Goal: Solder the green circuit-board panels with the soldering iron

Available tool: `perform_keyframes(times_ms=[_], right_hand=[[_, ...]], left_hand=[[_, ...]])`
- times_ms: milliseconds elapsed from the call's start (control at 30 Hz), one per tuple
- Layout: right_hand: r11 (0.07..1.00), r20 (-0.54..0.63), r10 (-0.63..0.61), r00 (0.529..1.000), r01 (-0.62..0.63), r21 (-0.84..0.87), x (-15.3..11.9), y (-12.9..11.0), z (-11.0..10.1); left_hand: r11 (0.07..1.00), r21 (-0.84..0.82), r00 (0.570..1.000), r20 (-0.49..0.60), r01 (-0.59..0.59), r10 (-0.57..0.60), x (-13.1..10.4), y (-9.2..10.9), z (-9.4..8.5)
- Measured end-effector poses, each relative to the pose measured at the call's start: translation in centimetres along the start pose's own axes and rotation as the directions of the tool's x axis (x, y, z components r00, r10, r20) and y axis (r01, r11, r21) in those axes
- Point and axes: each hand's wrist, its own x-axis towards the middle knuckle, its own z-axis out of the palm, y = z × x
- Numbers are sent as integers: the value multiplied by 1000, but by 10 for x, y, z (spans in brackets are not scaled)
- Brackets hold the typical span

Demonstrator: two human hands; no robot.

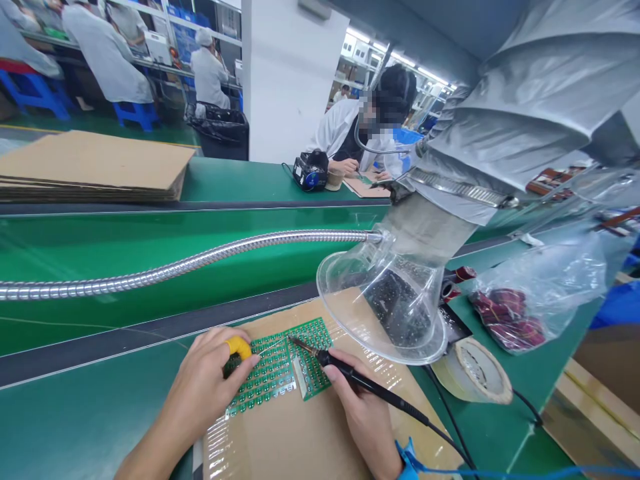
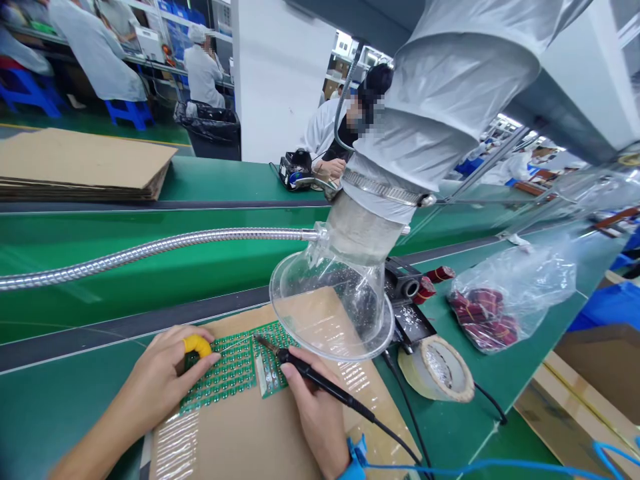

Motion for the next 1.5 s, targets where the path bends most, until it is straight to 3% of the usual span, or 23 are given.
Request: perform_keyframes(times_ms=[300,600,967,1233,1367,1500], right_hand=[[999,-27,16,1000,-15,35,-4,14,2],[999,0,29,1000,-29,44,-2,8,2],[990,-15,70,997,-68,125,-4,17,3],[962,-139,162,977,-125,243,0,4,3],[966,-150,131,980,-92,241,0,-4,-4],[959,-136,113,984,-73,273,-5,-9,-18]], left_hand=[[1000,-22,1000,15,23,-23,0,1,0],[999,-32,1000,6,24,-24,0,0,2],[1000,-23,1000,-13,18,-19,-2,2,1],[999,-26,1000,-14,21,-22,0,0,2],[1000,-14,999,-28,22,-22,-9,-1,2],[999,41,993,-116,-15,20,-30,4,12]])
